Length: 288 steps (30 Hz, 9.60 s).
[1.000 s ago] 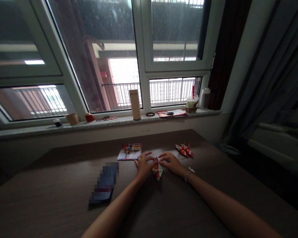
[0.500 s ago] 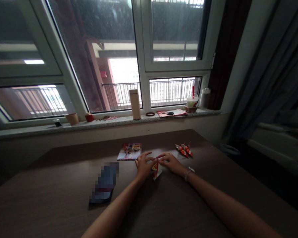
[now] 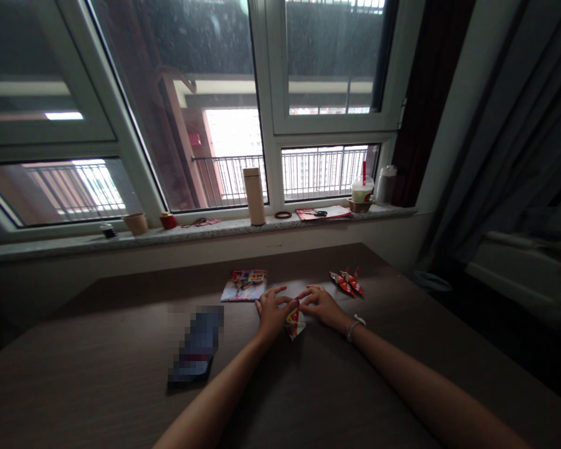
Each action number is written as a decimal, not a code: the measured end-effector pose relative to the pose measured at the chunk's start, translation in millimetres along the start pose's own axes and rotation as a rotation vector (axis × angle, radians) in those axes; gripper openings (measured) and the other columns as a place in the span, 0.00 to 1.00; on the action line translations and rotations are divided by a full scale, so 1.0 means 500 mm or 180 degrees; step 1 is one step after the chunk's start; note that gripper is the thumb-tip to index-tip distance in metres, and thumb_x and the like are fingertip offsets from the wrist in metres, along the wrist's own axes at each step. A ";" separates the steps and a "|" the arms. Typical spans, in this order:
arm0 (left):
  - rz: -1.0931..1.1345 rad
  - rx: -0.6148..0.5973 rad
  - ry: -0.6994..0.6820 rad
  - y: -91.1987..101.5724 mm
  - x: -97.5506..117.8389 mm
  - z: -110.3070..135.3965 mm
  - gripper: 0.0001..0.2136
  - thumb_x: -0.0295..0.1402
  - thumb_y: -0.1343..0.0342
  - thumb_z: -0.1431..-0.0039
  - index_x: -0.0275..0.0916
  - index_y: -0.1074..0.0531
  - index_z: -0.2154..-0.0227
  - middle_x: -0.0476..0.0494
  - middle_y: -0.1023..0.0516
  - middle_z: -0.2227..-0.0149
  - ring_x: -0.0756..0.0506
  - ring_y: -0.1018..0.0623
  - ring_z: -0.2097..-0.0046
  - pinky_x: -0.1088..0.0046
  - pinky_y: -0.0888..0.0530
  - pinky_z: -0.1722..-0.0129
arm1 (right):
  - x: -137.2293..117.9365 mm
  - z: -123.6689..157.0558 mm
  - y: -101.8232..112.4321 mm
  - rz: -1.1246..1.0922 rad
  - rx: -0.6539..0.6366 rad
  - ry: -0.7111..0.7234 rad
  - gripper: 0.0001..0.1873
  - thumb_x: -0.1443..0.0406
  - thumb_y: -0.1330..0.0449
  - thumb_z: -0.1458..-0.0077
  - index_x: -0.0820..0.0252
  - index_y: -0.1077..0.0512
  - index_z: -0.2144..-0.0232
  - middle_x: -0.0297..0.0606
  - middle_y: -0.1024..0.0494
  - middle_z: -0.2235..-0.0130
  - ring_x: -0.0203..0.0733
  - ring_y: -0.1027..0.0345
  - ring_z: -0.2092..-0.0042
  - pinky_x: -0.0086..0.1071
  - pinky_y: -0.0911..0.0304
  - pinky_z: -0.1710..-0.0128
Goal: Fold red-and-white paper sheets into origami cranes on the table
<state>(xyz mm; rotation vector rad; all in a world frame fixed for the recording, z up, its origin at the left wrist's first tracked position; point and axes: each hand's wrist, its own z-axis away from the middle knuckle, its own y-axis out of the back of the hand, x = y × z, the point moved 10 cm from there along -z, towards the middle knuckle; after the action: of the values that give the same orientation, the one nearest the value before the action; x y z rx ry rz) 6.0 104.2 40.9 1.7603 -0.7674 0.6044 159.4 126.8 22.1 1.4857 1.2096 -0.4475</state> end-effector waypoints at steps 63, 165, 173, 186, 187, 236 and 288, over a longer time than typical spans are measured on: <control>-0.0066 0.0062 0.0081 0.006 0.006 0.001 0.03 0.33 0.36 0.51 0.49 0.19 0.74 0.49 0.27 0.43 0.36 0.36 0.38 0.48 0.48 0.36 | -0.016 0.015 -0.003 0.0316 0.0066 0.0166 0.05 0.63 0.32 0.52 0.54 0.22 0.77 0.38 0.26 0.55 0.49 0.45 0.41 0.45 0.53 0.37; 0.0539 0.0343 -0.0233 0.011 -0.012 -0.010 0.01 0.30 0.35 0.54 0.43 0.20 0.76 0.47 0.29 0.40 0.37 0.37 0.38 0.51 0.42 0.37 | -0.021 0.018 0.009 0.0262 0.0492 0.0101 0.05 0.62 0.36 0.47 0.54 0.23 0.73 0.38 0.27 0.53 0.47 0.39 0.46 0.45 0.47 0.41; 0.0541 0.0376 -0.0247 0.015 -0.010 -0.008 0.03 0.32 0.37 0.49 0.43 0.20 0.76 0.46 0.29 0.40 0.37 0.37 0.37 0.53 0.44 0.36 | -0.019 0.021 -0.006 0.0370 0.0357 0.0105 0.02 0.67 0.35 0.51 0.54 0.23 0.75 0.37 0.27 0.53 0.47 0.40 0.46 0.44 0.49 0.40; 0.0637 0.0550 -0.0200 0.029 -0.012 -0.005 0.03 0.31 0.38 0.49 0.43 0.20 0.74 0.45 0.30 0.41 0.36 0.38 0.37 0.50 0.41 0.37 | -0.026 0.024 -0.011 0.0479 0.0229 0.0083 0.04 0.68 0.35 0.54 0.54 0.23 0.76 0.37 0.26 0.52 0.48 0.42 0.45 0.47 0.53 0.39; 0.0642 0.0546 -0.0192 0.028 -0.013 -0.005 0.03 0.31 0.38 0.48 0.43 0.20 0.74 0.45 0.30 0.41 0.36 0.38 0.37 0.50 0.41 0.37 | -0.026 0.024 -0.012 0.0505 0.0214 0.0079 0.03 0.68 0.34 0.54 0.54 0.23 0.76 0.37 0.26 0.52 0.48 0.42 0.45 0.48 0.54 0.38; -0.0083 -0.0101 -0.0162 0.002 -0.027 -0.005 0.11 0.23 0.37 0.50 0.45 0.18 0.66 0.45 0.26 0.44 0.39 0.33 0.40 0.56 0.40 0.37 | 0.026 0.017 0.027 0.1442 0.0320 -0.0165 0.05 0.65 0.43 0.42 0.58 0.27 0.65 0.41 0.29 0.54 0.46 0.40 0.48 0.38 0.46 0.45; -0.0666 -0.0111 -0.0250 -0.016 -0.020 0.002 0.11 0.33 0.35 0.49 0.45 0.19 0.61 0.42 0.31 0.42 0.35 0.37 0.39 0.55 0.37 0.40 | -0.032 0.036 0.010 0.1398 0.0052 0.0089 0.07 0.63 0.39 0.44 0.56 0.30 0.63 0.38 0.29 0.54 0.46 0.40 0.49 0.44 0.48 0.42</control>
<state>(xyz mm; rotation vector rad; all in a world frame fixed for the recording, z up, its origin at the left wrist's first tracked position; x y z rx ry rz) 5.5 107.0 28.2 1.8125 -0.6329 0.3815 163.1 104.6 32.1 1.7185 0.8656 -0.1399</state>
